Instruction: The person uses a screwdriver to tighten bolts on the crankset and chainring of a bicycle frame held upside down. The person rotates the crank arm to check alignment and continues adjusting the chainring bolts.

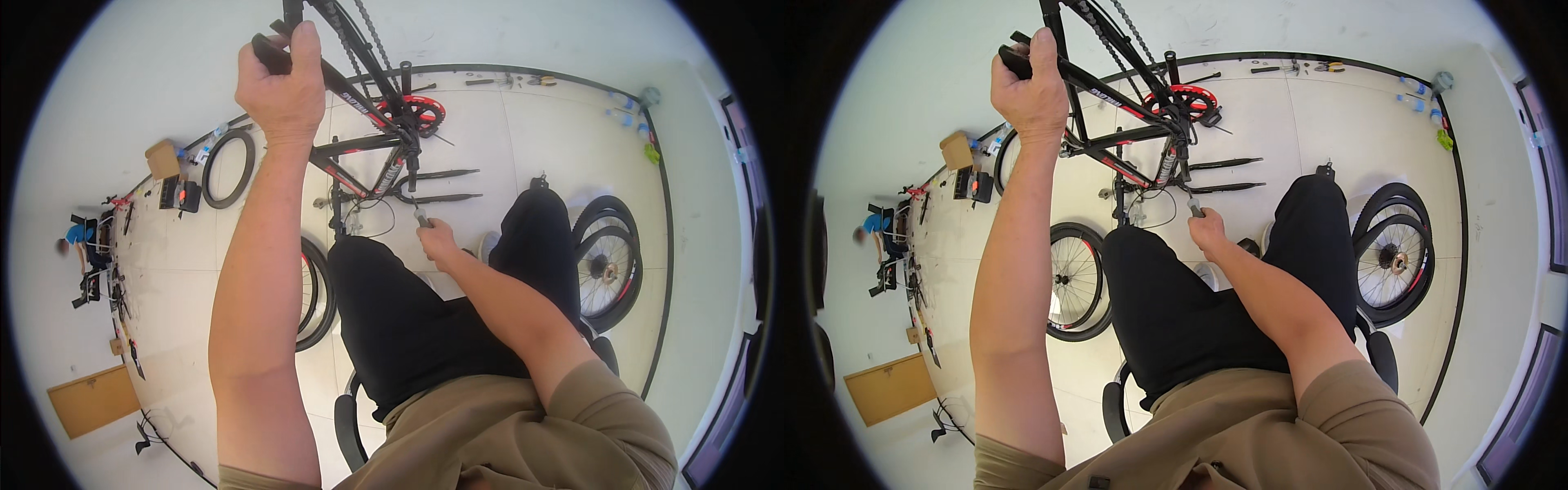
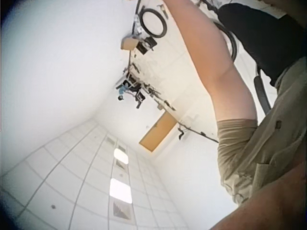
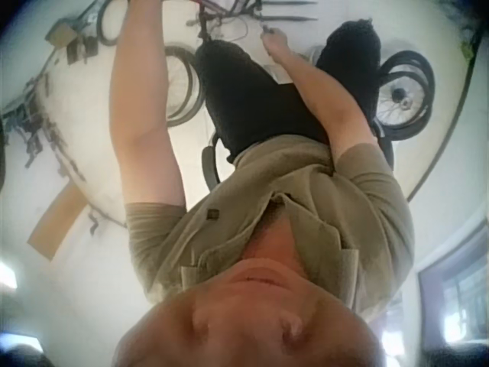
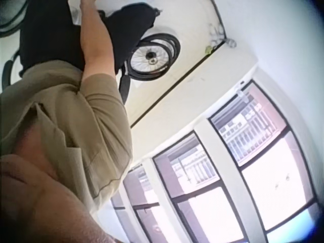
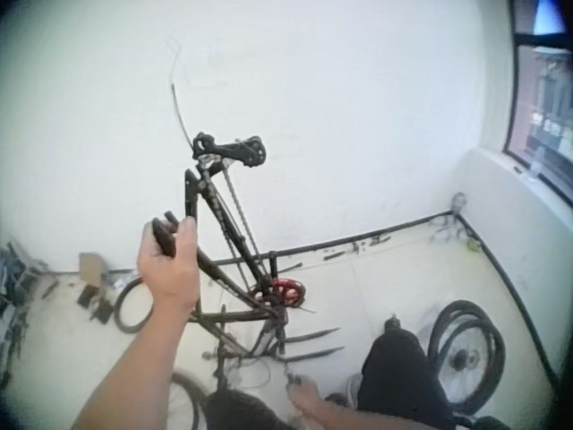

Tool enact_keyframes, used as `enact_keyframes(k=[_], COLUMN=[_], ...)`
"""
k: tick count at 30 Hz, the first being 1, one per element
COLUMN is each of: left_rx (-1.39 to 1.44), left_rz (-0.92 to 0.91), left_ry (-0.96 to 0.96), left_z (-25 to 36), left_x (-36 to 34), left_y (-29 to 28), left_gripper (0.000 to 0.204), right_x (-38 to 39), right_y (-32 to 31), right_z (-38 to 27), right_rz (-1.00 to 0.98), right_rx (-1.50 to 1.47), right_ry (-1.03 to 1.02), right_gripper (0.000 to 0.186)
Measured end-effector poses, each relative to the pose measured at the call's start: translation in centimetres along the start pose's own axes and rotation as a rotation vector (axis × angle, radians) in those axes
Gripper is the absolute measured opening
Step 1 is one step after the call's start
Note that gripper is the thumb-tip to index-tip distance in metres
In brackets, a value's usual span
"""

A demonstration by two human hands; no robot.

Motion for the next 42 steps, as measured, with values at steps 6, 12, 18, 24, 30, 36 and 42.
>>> enact_keyframes(k=[6, 12, 18, 24, 30, 36, 42], left_rx=[-0.014, 0.023, -0.006, -0.012, 0.007, 0.018, 0.009], left_rz=[0.011, -0.004, 0.005, -0.008, -0.013, -0.002, -0.005], left_ry=[0.014, -0.038, -0.001, -0.025, -0.054, -0.024, -0.044], left_z=[0.1, 0.4, 0.0, 0.3, 0.8, 0.2, 0.1], left_x=[0.1, 0.1, 0.0, 0.1, 0.2, 0.0, 0.1], left_y=[-0.4, -0.2, -0.3, -0.4, -0.2, -0.3, -0.6], left_gripper=[0.037, 0.042, 0.042, 0.041, 0.040, 0.041, 0.041], right_x=[0.0, -1.3, -1.0, -0.6, -1.0, -1.8, -1.8], right_y=[0.9, 1.1, 1.8, 1.7, 1.6, 1.8, 3.0], right_z=[-0.1, 1.0, 2.4, 2.4, 2.1, 1.7, -0.3], right_rz=[0.081, 0.120, 0.131, 0.157, 0.165, 0.156, -0.014], right_rx=[0.181, 0.360, 0.438, 0.436, 0.421, 0.322, 0.231], right_ry=[-0.099, -0.158, -0.149, -0.147, -0.204, -0.226, -0.183], right_gripper=[0.050, 0.053, 0.056, 0.056, 0.055, 0.053, 0.055])
Point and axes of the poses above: each hand's wrist, its own x-axis away from the middle knuckle, its own y-axis out of the palm, z = x × y, the point moved 3 cm from there along -x, towards the middle knuckle, and after that the axes turned 10 degrees about -z, right-handed, at the moved point
